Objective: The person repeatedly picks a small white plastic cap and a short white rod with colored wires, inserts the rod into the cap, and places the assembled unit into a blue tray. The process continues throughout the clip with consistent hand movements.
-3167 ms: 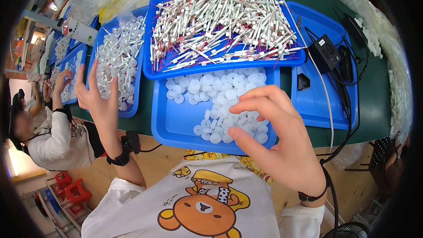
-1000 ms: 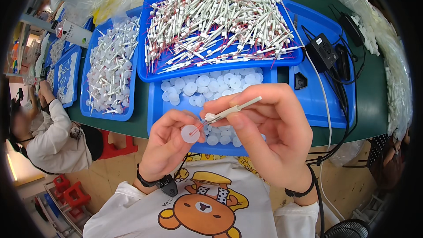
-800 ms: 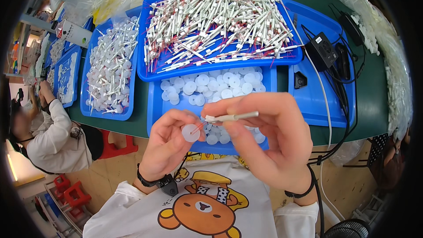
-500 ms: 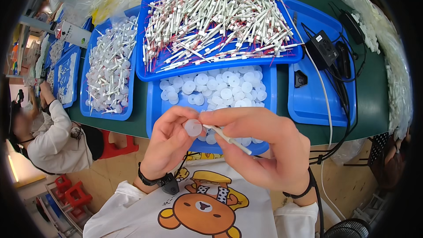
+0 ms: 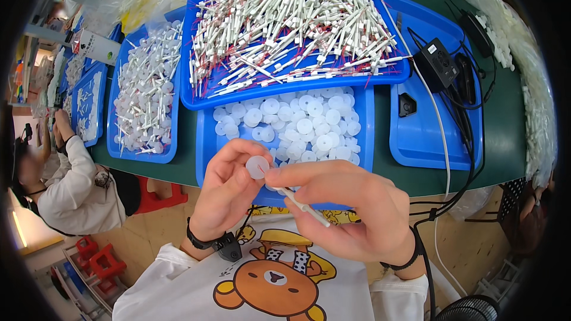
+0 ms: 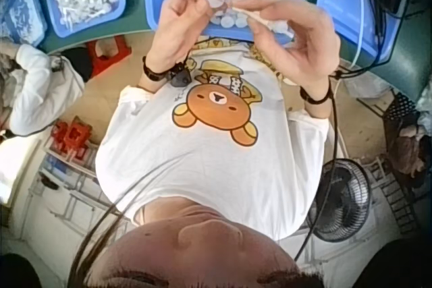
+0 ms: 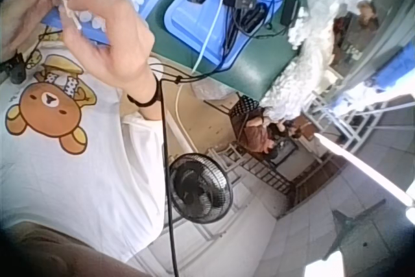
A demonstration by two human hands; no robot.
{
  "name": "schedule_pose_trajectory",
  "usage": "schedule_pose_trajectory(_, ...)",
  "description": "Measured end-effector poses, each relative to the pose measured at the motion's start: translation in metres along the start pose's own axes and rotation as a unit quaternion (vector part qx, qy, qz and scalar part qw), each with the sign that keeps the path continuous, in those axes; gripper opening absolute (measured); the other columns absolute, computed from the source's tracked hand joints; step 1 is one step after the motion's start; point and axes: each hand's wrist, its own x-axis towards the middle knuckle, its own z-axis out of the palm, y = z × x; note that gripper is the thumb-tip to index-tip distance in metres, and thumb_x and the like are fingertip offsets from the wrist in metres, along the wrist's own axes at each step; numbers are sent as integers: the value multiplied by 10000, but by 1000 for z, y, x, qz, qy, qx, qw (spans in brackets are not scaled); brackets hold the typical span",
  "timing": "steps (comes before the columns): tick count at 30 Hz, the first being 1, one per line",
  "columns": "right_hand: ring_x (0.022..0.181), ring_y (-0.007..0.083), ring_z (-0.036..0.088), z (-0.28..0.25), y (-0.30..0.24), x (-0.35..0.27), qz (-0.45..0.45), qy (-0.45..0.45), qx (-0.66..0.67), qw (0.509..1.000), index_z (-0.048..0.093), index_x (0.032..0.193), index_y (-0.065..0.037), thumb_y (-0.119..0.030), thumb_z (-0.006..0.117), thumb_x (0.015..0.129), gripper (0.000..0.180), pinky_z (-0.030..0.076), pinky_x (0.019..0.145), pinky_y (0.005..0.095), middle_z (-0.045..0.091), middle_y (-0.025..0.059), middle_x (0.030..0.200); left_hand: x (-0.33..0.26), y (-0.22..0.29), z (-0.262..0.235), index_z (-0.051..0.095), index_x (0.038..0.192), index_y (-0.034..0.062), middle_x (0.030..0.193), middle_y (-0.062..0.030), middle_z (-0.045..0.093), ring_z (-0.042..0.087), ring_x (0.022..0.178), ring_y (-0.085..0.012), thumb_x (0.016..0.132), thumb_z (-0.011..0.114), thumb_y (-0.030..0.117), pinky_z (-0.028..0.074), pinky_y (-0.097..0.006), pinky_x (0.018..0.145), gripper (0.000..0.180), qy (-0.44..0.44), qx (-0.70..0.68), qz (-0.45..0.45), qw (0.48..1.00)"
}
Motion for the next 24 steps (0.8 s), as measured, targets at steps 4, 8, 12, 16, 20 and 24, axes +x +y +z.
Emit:
schedule_pose_trajectory(4, 937, 385, 729, -5, -5, 4, 24, -40, -34, 998, 424, 1054, 6, 113, 634, 864, 303, 619, 811, 436, 679, 309, 1008, -1, 0, -1, 540, 1266, -13, 1221, -106, 595, 551, 1155, -170, 981, 613, 57, 436, -331, 998, 303, -2, 5, 10, 1000)
schedule_pose_trajectory(8, 932, 339, 732, -3, -3, 1, 31, -17, -23, 999, 462, 1063, 14, 107, 660, 851, 305, 614, 791, 393, 692, 283, 1018, -1, 0, -2, 543, 1268, -13, 1225, -105, 590, 544, 1165, -169, 977, 615, 53, 430, -329, 998, 307, -12, 6, 16, 1000)
schedule_pose_trajectory(12, 952, 287, 729, -2, 2, -3, 17, 5, -4, 1000, 523, 1089, 43, 128, 710, 810, 347, 602, 772, 331, 709, 257, 1046, -1, -1, -3, 546, 1266, -10, 1225, -101, 590, 541, 1167, -162, 974, 618, 51, 430, -327, 996, 307, -15, 12, 7, 1000)
schedule_pose_trajectory(16, 950, 291, 729, 0, 3, -4, 40, 19, 21, 999, 530, 1082, 41, 120, 705, 820, 325, 601, 781, 329, 710, 252, 1047, 0, -3, -3, 549, 1275, 0, 1224, -94, 599, 562, 1146, -153, 972, 626, 46, 456, -310, 960, 316, -21, 33, 1, 999)
schedule_pose_trajectory(20, 975, 296, 718, 1, -1, -2, 73, 8, 31, 997, 525, 1048, 13, 121, 683, 828, 292, 593, 810, 359, 717, 225, 1030, -2, -4, 0, 549, 1280, 4, 1217, -93, 617, 594, 1120, -153, 971, 633, 41, 486, -302, 935, 323, -26, 31, -26, 999)
schedule_pose_trajectory(24, 1016, 299, 696, -3, -1, 3, 77, -33, -14, 996, 492, 1006, -25, 124, 664, 827, 290, 579, 820, 368, 721, 206, 981, -1, -3, 4, 540, 1280, 0, 1206, -100, 627, 602, 1133, -163, 972, 635, 43, 491, -315, 958, 326, -42, 19, -17, 999)
